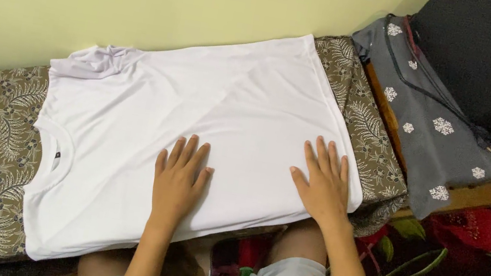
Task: Smoothing out a white t-shirt on a flat surface in preparation for folding.
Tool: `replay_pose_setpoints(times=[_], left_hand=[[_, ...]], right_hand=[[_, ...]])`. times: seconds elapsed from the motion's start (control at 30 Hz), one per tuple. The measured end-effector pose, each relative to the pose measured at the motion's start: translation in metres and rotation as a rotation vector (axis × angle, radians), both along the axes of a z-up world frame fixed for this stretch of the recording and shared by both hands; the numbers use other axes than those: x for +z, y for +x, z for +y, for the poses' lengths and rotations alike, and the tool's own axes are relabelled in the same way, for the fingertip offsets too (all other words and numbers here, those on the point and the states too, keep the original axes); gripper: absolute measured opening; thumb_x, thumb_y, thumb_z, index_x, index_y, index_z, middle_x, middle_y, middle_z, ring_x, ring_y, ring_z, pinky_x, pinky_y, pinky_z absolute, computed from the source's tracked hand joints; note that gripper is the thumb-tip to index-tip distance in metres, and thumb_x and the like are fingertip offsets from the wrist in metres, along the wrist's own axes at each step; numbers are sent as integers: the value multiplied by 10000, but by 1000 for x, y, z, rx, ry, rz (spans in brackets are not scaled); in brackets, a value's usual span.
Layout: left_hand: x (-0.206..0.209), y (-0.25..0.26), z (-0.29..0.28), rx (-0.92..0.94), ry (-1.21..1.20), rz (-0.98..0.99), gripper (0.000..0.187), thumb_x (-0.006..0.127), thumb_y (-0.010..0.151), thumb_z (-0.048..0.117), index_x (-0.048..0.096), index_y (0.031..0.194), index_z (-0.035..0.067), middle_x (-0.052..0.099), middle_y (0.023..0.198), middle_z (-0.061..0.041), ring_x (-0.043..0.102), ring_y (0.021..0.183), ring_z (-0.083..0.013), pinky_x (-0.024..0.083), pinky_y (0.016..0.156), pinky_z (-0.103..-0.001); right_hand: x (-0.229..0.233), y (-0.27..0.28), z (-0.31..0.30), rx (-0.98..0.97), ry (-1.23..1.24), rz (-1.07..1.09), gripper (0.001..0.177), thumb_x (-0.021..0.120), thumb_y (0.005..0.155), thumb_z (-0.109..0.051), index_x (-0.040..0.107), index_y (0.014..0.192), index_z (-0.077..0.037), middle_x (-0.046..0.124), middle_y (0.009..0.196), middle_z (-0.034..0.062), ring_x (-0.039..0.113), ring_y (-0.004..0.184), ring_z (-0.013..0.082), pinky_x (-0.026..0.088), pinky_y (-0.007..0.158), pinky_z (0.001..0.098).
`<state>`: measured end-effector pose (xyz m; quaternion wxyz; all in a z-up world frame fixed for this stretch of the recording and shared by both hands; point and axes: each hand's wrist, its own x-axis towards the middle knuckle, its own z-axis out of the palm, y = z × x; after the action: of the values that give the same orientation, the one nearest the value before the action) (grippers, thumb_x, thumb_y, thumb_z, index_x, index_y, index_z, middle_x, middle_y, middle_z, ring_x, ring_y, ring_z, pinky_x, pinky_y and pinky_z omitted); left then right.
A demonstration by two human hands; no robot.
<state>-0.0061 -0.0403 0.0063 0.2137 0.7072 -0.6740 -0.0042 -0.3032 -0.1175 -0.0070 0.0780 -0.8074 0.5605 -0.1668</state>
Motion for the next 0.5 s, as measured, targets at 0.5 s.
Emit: replay_pose_setpoints(times=[0.5], left_hand=[[8,-4,-4,21,13,12,504,613,936,302,585,1416,152,489,1551,-97,385,1466,-293,222,1198,-543]], right_hand=[[1,39,-50,33,79,-33,666,518,1007,-448,404,1566,-103,274,1684,119,173,1567,299,60,1255,563]])
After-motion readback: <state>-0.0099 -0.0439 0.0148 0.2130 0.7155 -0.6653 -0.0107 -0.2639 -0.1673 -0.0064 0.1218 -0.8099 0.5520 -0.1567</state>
